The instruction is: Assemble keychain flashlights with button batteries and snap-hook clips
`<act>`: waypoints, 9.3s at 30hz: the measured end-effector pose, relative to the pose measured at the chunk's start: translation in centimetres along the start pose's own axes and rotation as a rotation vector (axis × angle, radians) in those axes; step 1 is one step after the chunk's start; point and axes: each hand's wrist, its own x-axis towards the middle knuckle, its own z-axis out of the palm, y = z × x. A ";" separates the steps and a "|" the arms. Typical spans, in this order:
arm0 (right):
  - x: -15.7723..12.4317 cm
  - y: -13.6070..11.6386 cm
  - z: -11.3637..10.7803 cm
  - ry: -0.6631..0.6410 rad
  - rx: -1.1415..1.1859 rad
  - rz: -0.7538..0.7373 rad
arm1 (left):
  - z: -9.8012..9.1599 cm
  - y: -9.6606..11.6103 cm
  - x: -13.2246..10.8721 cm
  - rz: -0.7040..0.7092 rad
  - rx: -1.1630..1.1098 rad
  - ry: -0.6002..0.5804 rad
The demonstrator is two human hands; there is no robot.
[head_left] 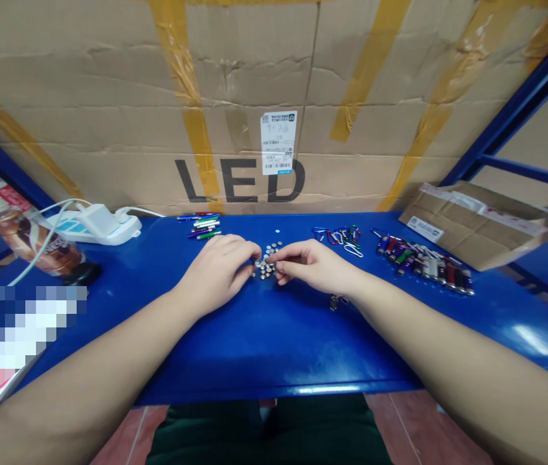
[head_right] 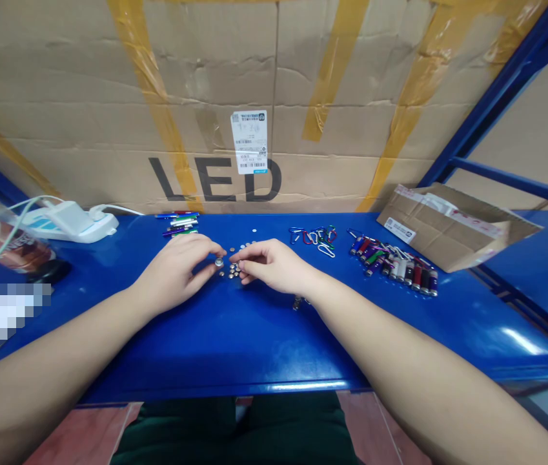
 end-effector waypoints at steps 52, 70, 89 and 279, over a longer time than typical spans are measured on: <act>-1.1 -1.5 -0.5 -0.077 -0.114 -0.061 | -0.2 0.4 0.0 0.021 -0.201 -0.183; -1.1 -1.0 0.6 -0.050 -0.258 -0.262 | 0.1 0.4 0.0 0.083 -0.224 -0.153; -1.1 -0.9 0.9 0.001 -0.352 -0.238 | 0.2 0.5 0.0 0.080 -0.197 -0.136; -4.0 -4.3 -8.1 0.033 -1.298 0.447 | -0.1 -0.3 -0.8 -0.179 -0.552 -0.133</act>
